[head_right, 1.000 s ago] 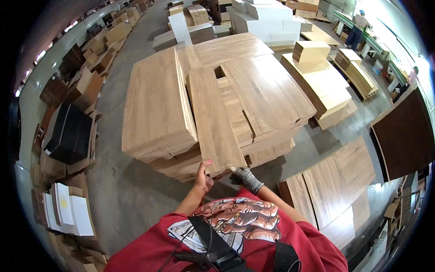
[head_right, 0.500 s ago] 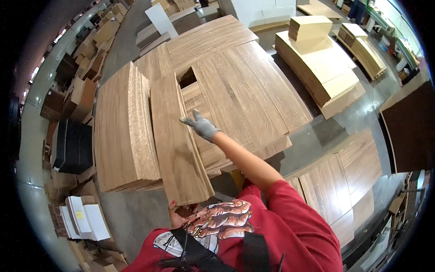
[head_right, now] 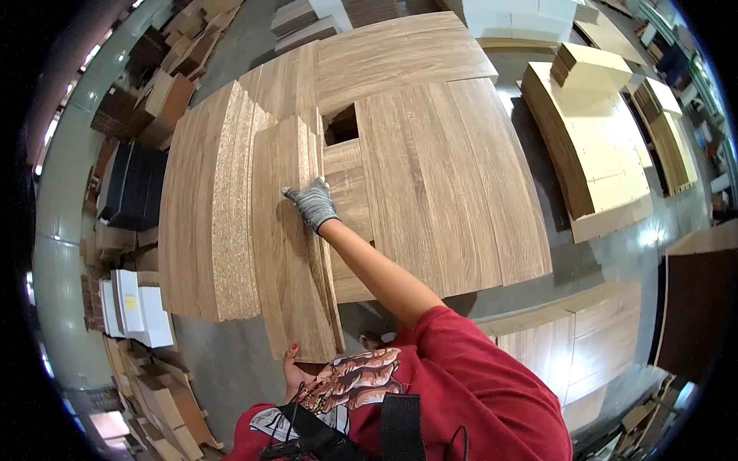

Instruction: The person wipes wooden panels with a cloth and stacks them onto a pallet in a manufacturing facility.

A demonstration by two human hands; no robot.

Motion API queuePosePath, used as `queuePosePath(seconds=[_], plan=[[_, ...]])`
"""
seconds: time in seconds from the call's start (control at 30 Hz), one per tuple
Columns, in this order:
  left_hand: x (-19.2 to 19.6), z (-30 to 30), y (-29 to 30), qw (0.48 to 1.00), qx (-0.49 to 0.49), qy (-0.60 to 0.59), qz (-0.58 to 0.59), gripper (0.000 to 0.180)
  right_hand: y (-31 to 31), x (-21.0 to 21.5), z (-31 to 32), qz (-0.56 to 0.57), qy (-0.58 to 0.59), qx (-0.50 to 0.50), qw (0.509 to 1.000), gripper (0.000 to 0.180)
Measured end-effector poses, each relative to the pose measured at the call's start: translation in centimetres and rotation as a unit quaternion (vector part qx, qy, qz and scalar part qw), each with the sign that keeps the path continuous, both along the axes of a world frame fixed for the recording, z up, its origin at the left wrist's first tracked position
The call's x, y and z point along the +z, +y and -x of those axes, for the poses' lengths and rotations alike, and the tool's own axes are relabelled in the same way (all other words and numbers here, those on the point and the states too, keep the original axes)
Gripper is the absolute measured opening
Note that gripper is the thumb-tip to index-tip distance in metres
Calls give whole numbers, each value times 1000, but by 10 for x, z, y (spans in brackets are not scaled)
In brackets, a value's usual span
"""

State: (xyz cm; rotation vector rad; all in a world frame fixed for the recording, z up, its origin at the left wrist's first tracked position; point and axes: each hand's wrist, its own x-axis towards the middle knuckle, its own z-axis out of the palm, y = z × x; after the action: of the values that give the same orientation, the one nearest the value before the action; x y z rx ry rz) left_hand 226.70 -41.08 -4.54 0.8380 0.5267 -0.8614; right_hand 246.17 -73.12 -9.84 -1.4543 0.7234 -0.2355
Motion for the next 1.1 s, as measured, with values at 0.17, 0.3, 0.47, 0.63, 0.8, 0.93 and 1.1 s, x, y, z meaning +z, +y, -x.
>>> queuePosePath(seconds=[0.17, 0.3, 0.47, 0.63, 0.8, 0.93, 1.1], plan=[[-5, -13, -1, 999, 2, -40, -9, 52, 3, 2, -5, 34, -37, -13, 999, 87], [-6, -33, -17, 1000, 21, -19, -7, 46, -26, -12, -34, 46, -38, -39, 997, 73], [-16, -54, -29, 998, 45, -42, -7, 43, -34, -4, -56, -104, -102, 20, 989, 72], [-16, -82, -64, 999, 14, -31, 29, 37, -96, -44, -101, -84, -125, -66, 986, 84], [-36, -90, -38, 998, 29, -21, 45, 37, -71, -6, -86, -286, -154, 3, 946, 80], [-29, -94, -42, 999, 6, -15, 43, 27, -93, -24, -84, -246, -196, 33, 949, 58], [-34, -82, -46, 1000, 9, 21, 20, 22, -128, -35, -88, -263, -42, -5, 964, 86]])
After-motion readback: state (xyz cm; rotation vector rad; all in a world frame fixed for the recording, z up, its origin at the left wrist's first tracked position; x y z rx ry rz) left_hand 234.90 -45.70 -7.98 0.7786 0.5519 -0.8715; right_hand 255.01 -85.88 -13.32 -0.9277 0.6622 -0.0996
